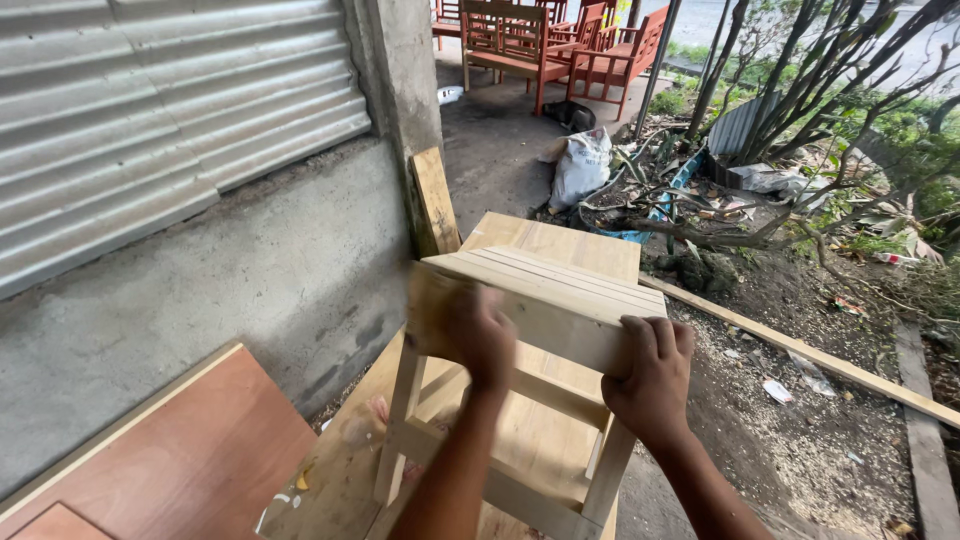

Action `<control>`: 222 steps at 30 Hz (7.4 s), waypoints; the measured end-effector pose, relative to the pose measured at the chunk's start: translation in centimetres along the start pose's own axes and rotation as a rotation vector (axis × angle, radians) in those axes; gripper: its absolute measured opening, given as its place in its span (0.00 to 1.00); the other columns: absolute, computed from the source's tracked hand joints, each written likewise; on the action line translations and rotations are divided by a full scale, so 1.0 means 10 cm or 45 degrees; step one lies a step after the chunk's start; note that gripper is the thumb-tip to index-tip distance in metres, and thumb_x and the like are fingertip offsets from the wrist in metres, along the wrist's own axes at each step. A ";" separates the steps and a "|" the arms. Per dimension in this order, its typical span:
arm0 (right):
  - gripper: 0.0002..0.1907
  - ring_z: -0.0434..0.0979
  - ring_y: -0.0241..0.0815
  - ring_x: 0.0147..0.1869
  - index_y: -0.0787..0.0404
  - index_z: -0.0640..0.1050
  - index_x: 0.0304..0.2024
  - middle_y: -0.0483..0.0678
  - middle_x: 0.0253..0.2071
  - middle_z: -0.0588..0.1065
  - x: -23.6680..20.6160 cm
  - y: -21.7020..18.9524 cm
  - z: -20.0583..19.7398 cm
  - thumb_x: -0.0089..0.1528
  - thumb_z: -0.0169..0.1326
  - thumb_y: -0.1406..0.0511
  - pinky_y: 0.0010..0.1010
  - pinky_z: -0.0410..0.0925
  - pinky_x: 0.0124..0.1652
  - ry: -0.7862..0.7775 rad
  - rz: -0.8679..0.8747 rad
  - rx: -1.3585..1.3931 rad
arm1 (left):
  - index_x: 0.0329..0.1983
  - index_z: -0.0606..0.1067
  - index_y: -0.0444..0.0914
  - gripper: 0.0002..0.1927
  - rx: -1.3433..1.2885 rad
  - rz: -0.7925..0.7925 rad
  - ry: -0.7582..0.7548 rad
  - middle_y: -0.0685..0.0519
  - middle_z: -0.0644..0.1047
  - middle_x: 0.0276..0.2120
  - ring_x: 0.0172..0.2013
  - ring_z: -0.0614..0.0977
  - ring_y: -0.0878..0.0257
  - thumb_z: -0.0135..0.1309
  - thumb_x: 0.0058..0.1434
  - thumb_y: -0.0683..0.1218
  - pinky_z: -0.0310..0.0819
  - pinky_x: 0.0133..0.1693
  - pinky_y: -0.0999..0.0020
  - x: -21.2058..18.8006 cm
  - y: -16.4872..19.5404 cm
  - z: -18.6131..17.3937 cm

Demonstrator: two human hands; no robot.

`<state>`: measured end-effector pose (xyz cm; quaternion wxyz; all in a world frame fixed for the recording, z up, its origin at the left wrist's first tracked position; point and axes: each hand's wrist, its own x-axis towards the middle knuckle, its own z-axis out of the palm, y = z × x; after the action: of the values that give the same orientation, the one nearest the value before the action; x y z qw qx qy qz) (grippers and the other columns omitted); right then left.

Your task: The person sands a small wooden stool with sandpaper, working on the seat, legs, and frame. They rotate the stool to reach different surfaces and continue sanding until the clip ends.

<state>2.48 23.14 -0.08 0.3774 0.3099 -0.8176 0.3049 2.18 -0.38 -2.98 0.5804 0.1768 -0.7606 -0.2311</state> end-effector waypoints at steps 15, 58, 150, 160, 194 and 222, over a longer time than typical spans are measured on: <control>0.35 0.63 0.62 0.58 0.60 0.73 0.53 0.54 0.49 0.70 0.01 -0.01 -0.03 0.40 0.59 0.69 0.53 0.64 0.56 -0.025 0.041 0.040 | 0.29 0.74 0.41 0.09 -0.162 0.231 0.065 0.48 0.79 0.29 0.38 0.81 0.47 0.52 0.48 0.34 0.70 0.49 0.45 -0.20 0.04 0.02; 0.38 0.63 0.66 0.67 0.55 0.72 0.58 0.61 0.64 0.60 -0.06 -0.03 0.02 0.44 0.60 0.76 0.51 0.71 0.55 -0.001 0.305 0.130 | 0.43 0.81 0.42 0.08 0.125 0.459 -0.175 0.46 0.81 0.39 0.38 0.82 0.47 0.54 0.64 0.46 0.77 0.39 0.54 -0.60 -1.29 -0.67; 0.50 0.85 0.47 0.47 0.62 0.48 0.79 0.61 0.53 0.77 -0.63 0.05 0.34 0.59 0.55 0.80 0.34 0.78 0.43 0.165 0.830 0.838 | 0.36 0.78 0.38 0.03 -0.388 0.572 -0.397 0.47 0.81 0.36 0.39 0.82 0.56 0.54 0.61 0.41 0.77 0.42 0.64 -1.90 0.04 -0.81; 0.50 0.85 0.47 0.47 0.62 0.51 0.78 0.60 0.55 0.78 -0.71 0.10 0.43 0.59 0.61 0.78 0.34 0.79 0.42 0.207 0.806 0.718 | 0.38 0.78 0.39 0.15 -0.254 0.623 -0.334 0.49 0.79 0.32 0.33 0.81 0.59 0.40 0.73 0.45 0.75 0.34 0.67 -2.10 -0.08 -0.67; 0.50 0.83 0.42 0.50 0.65 0.52 0.78 0.58 0.54 0.79 -0.88 0.17 0.46 0.58 0.62 0.77 0.31 0.79 0.47 0.224 0.726 0.771 | 0.25 0.81 0.43 0.24 0.599 -0.168 -1.255 0.44 0.79 0.29 0.33 0.79 0.46 0.42 0.66 0.59 0.74 0.37 0.40 -1.32 -0.57 -0.90; 0.52 0.82 0.41 0.36 0.55 0.48 0.79 0.54 0.45 0.80 -0.78 0.09 0.41 0.55 0.51 0.81 0.31 0.79 0.31 0.153 0.939 0.810 | 0.29 0.81 0.37 0.18 0.576 -0.121 -1.555 0.43 0.81 0.28 0.26 0.81 0.53 0.44 0.65 0.49 0.76 0.32 0.54 -1.54 -0.69 -0.49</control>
<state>4.15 22.88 -8.79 0.1774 0.0814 -0.7161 0.6702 10.94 1.42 -18.06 -0.0186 0.1649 -0.9747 -0.1496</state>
